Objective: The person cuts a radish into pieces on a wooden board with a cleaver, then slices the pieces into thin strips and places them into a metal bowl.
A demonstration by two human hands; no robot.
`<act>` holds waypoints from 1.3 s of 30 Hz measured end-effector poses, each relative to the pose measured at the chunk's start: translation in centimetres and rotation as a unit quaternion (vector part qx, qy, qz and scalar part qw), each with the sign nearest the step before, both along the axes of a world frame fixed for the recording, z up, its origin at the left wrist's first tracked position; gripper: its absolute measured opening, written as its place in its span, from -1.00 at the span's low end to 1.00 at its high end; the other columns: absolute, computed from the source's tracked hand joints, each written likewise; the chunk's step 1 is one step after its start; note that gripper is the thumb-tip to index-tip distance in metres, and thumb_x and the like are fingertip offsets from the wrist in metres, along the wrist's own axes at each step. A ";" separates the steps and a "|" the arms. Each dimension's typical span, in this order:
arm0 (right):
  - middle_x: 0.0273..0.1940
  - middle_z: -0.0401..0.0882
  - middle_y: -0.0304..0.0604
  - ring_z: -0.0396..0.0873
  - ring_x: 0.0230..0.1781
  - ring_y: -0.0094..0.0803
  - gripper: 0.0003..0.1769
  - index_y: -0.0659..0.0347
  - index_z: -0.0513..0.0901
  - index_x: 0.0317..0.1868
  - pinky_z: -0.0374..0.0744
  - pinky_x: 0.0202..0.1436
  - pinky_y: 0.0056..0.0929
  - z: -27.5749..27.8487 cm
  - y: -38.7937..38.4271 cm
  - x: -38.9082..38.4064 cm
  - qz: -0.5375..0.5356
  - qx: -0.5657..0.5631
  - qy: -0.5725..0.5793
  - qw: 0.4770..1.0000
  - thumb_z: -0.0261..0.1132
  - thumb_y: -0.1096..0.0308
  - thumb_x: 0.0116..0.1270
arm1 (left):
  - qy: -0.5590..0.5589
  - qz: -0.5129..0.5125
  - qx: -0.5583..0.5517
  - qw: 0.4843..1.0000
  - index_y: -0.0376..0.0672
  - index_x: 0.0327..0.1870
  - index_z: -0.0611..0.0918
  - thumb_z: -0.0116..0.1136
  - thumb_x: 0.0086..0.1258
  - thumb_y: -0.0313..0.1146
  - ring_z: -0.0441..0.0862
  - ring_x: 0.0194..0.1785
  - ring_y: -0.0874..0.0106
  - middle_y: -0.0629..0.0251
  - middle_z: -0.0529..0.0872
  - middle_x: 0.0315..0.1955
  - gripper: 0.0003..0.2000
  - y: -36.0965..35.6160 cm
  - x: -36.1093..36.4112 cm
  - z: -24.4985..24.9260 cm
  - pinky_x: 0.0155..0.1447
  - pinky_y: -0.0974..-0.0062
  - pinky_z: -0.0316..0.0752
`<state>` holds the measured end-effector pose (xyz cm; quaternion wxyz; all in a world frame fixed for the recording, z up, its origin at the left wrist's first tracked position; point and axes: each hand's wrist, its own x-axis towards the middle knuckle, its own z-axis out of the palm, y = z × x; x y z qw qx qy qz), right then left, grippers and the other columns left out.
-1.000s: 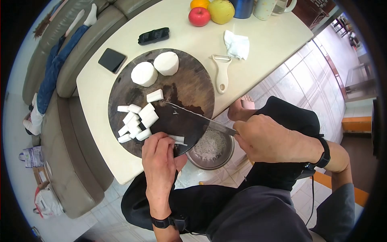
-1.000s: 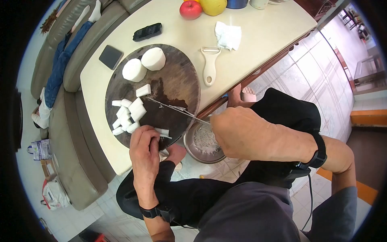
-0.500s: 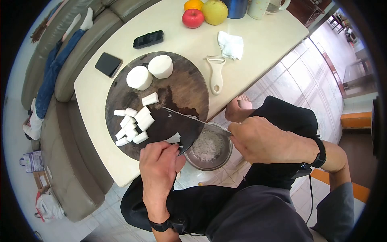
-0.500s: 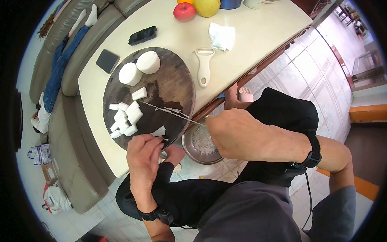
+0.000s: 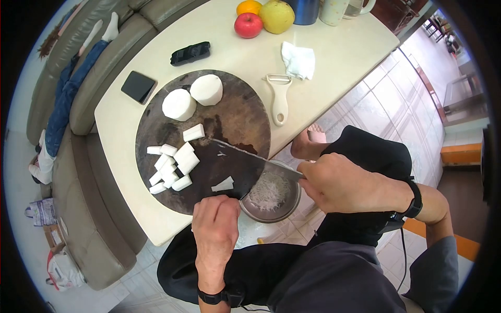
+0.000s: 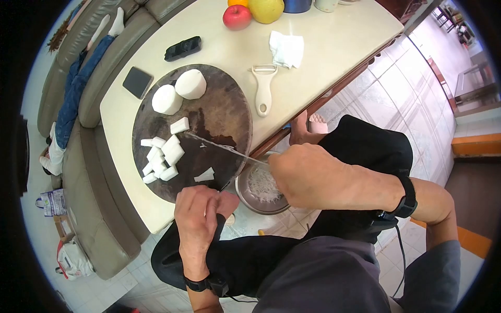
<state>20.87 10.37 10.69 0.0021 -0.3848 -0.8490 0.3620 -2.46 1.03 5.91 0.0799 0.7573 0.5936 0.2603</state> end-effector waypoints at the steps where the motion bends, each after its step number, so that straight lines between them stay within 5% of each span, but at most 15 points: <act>1: -0.59 0.50 0.19 0.57 -0.50 0.12 -0.87 0.41 0.48 -0.47 0.53 -0.39 -0.10 0.0 0.1 0.0 -0.011 -0.017 0.007 1.000 0.20 0.48 0.09 | -0.043 0.012 0.000 0.999 -0.25 -0.36 0.62 0.27 0.03 -0.64 0.56 -0.31 0.24 0.22 0.60 -0.40 -0.85 0.3 0.1 0.1 -0.23 0.38 0.44; 10: -0.60 0.47 0.20 0.54 -0.49 0.14 -0.82 0.43 0.47 -0.47 0.51 -0.39 -0.08 0.4 -0.4 0.3 -0.050 -0.048 0.035 0.997 0.16 0.46 0.22 | -0.322 0.180 -0.089 0.925 -0.30 -0.10 0.63 0.14 0.28 -0.60 0.61 -0.30 0.54 0.27 0.72 -0.29 -0.82 4.3 2.3 0.9 -0.16 0.58 0.51; 16: -0.60 0.48 0.16 0.54 -0.51 0.14 -0.88 0.40 0.47 -0.44 0.50 -0.43 -0.06 -0.3 -1.1 1.3 -0.050 0.008 0.087 0.995 0.17 0.49 0.15 | -0.153 0.169 -0.053 0.972 -0.33 -0.14 0.65 0.20 0.24 -0.58 0.62 -0.30 0.43 0.19 0.68 -0.32 -0.83 2.8 0.6 0.7 -0.18 0.54 0.51; 20: -0.59 0.49 0.17 0.55 -0.49 0.14 -0.90 0.39 0.48 -0.42 0.51 -0.42 -0.03 0.5 -1.4 0.7 -0.023 -0.020 0.033 0.999 0.19 0.50 0.08 | -0.095 0.165 -0.123 0.974 -0.30 -0.16 0.66 0.26 0.17 -0.55 0.60 -0.21 0.19 0.14 0.62 -0.27 -0.80 1.7 0.6 1.3 -0.13 0.37 0.50; 39: -0.59 0.53 0.16 0.59 -0.50 0.10 -0.85 0.40 0.45 -0.42 0.53 -0.43 -0.05 0.0 -1.1 -0.4 0.020 0.016 -0.010 1.000 0.23 0.51 0.00 | 0.006 0.103 0.015 0.994 -0.34 -0.32 0.64 0.24 0.07 -0.67 0.58 -0.24 0.19 0.15 0.61 -0.30 -0.86 -0.4 0.3 -0.6 -0.15 0.33 0.49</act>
